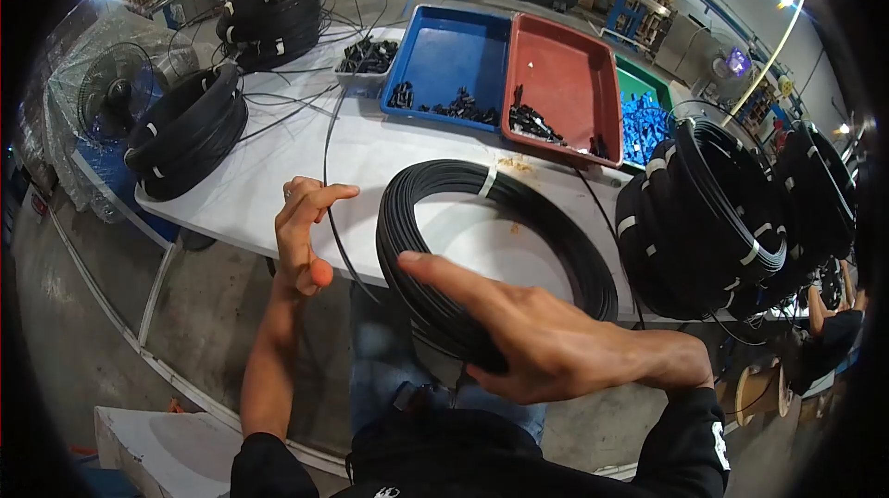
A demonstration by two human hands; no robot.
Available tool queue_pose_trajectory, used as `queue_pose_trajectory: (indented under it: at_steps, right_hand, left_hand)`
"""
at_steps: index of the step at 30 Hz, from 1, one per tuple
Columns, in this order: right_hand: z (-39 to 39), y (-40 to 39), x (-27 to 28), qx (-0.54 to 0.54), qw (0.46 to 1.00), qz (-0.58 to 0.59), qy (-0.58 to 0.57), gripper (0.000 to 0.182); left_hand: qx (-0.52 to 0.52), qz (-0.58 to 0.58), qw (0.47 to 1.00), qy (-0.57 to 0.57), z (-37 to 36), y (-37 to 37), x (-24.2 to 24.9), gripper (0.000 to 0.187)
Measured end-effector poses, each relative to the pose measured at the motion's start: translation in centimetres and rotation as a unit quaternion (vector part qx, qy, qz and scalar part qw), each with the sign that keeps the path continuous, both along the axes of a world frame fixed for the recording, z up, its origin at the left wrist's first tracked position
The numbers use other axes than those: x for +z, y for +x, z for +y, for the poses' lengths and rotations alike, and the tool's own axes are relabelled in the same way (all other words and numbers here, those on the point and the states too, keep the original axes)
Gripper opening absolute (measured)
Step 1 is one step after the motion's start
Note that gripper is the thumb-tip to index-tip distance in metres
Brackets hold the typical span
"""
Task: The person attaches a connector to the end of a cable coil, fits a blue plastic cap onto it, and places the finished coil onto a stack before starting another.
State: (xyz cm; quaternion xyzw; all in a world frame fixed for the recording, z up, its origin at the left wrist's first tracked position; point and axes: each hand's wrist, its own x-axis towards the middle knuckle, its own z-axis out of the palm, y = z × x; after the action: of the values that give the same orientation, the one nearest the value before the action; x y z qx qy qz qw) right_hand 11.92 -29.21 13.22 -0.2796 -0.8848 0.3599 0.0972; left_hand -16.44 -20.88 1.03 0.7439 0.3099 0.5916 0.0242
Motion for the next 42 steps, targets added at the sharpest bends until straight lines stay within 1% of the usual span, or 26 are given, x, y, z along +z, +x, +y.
queue_pose_trajectory:
  at_steps: [4, 6, 8, 9, 10, 12, 14, 16, 17, 18, 19, 20, 21, 22, 24, 25, 26, 28, 29, 30, 32, 34, 35, 36, 39, 42]
  right_hand:
    - [-0.8, 2.1, 3.3, -0.028, 0.991, 0.116, -0.052, 0.114]
    - [-0.9, 2.9, 4.6, -0.025, 0.98, 0.196, 0.026, 0.122]
    - [-0.4, 3.8, 5.6, -0.019, 0.966, 0.239, 0.092, 0.131]
    - [-0.7, 3.6, 5.7, -0.047, 0.951, 0.304, 0.033, 0.136]
    - [0.0, 4.3, 5.9, -0.038, 0.942, 0.33, 0.051, 0.137]
    - [-1.2, 3.3, 5.9, -0.147, 0.846, 0.5, -0.113, 0.139]
    - [-1.4, 3.9, 6.5, -0.156, 0.849, 0.495, -0.102, 0.144]
    - [-1.4, 4.5, 6.1, -0.155, 0.857, 0.478, -0.114, 0.144]
    - [-1.7, 4.2, 6.0, -0.153, 0.856, 0.479, -0.116, 0.144]
    - [-2.2, 3.5, 6.0, -0.182, 0.828, 0.514, -0.128, 0.143]
    - [-2.5, 3.2, 5.8, -0.21, 0.798, 0.547, -0.14, 0.143]
    - [-2.6, 3.6, 5.5, -0.218, 0.814, 0.519, -0.142, 0.145]
    - [-2.4, 3.7, 4.8, -0.203, 0.807, 0.542, -0.113, 0.145]
    - [-2.2, 3.9, 4.2, -0.188, 0.799, 0.564, -0.084, 0.144]
    - [-2.5, 3.7, 4.7, -0.218, 0.786, 0.571, -0.094, 0.15]
    - [-2.5, 3.5, 5.0, -0.21, 0.779, 0.586, -0.074, 0.157]
    - [-1.7, 4.6, 4.5, -0.13, 0.803, 0.581, -0.036, 0.161]
    - [-1.5, 3.8, 5.2, -0.156, 0.762, 0.628, 0.017, 0.158]
    - [-1.5, 5.0, 5.5, -0.159, 0.82, 0.549, 0.033, 0.159]
    - [-1.6, 5.2, 5.4, -0.161, 0.819, 0.55, 0.033, 0.159]
    - [-2.2, 5.7, 5.0, -0.144, 0.826, 0.545, 0.027, 0.158]
    - [-2.5, 5.9, 4.9, -0.12, 0.835, 0.536, 0.023, 0.157]
    - [-2.9, 5.9, 4.7, -0.106, 0.84, 0.532, 0.021, 0.157]
    - [-3.5, 5.8, 4.3, -0.091, 0.844, 0.528, 0.018, 0.157]
    - [-4.8, 6.2, 3.1, -0.052, 0.857, 0.513, 0.005, 0.155]
    - [-6.8, 7.6, 1.5, -0.019, 0.869, 0.495, -0.007, 0.154]
  left_hand:
    - [0.041, -0.011, 0.997, 0.07, 0.7, 2.0, 1.7, 0.12]
    - [0.065, 0.008, 0.995, 0.07, 1.2, 2.0, 2.8, 0.135]
    - [0.03, -0.049, 0.992, 0.115, 2.3, 3.6, 4.8, 0.141]
    - [0.009, 0.002, 0.988, 0.152, 2.9, 3.0, 6.0, 0.143]
    - [-0.001, -0.021, 0.992, 0.124, 2.9, 3.1, 6.6, 0.143]
    - [0.019, -0.045, 0.988, 0.146, 2.6, 3.0, 8.6, 0.14]
    - [0.028, -0.064, 0.986, 0.15, 2.9, 2.0, 10.5, 0.131]
    - [0.179, 0.131, 0.928, 0.298, 3.1, 0.6, 12.5, 0.121]
    - [0.128, -0.002, 0.944, 0.304, 4.4, 0.9, 12.3, 0.116]
    - [0.129, 0.001, 0.944, 0.304, 4.1, 1.1, 12.5, 0.116]
    - [0.011, -0.004, 0.983, 0.181, 3.4, 1.3, 12.8, 0.12]
    - [-0.108, -0.01, 0.993, 0.051, 2.6, 1.4, 13.0, 0.125]
    - [-0.139, -0.019, 0.99, -0.027, 1.8, 1.5, 12.9, 0.132]
    - [-0.139, -0.019, 0.99, -0.028, 0.9, 1.5, 12.9, 0.132]
    - [-0.229, -0.061, 0.945, -0.227, -0.5, 1.5, 12.6, 0.159]
    - [-0.215, -0.053, 0.952, -0.21, -0.4, 1.5, 11.3, 0.152]
    - [-0.264, -0.042, 0.941, -0.208, -0.4, 1.3, 10.4, 0.153]
    - [-0.282, -0.05, 0.954, -0.092, 0.4, 2.3, 10.0, 0.16]
    - [-0.282, -0.119, 0.936, -0.175, -1.3, 2.5, 9.6, 0.165]
    - [-0.279, -0.154, 0.931, -0.177, -1.8, 3.0, 10.4, 0.17]
    - [-0.277, -0.146, 0.945, -0.098, -0.9, 3.1, 10.4, 0.15]
    - [-0.344, 0.17, 0.923, -0.031, 1.9, -0.9, 10.9, 0.114]
    - [-0.373, 0.011, 0.913, -0.164, 0.4, 0.1, 10.5, 0.079]
    - [-0.371, 0.012, 0.915, -0.161, 0.0, 0.3, 10.4, 0.079]
    - [-0.416, -0.136, 0.871, -0.225, -0.9, 1.3, 8.7, 0.072]
    - [-0.374, -0.267, 0.86, -0.223, -2.9, 3.0, 7.2, 0.095]
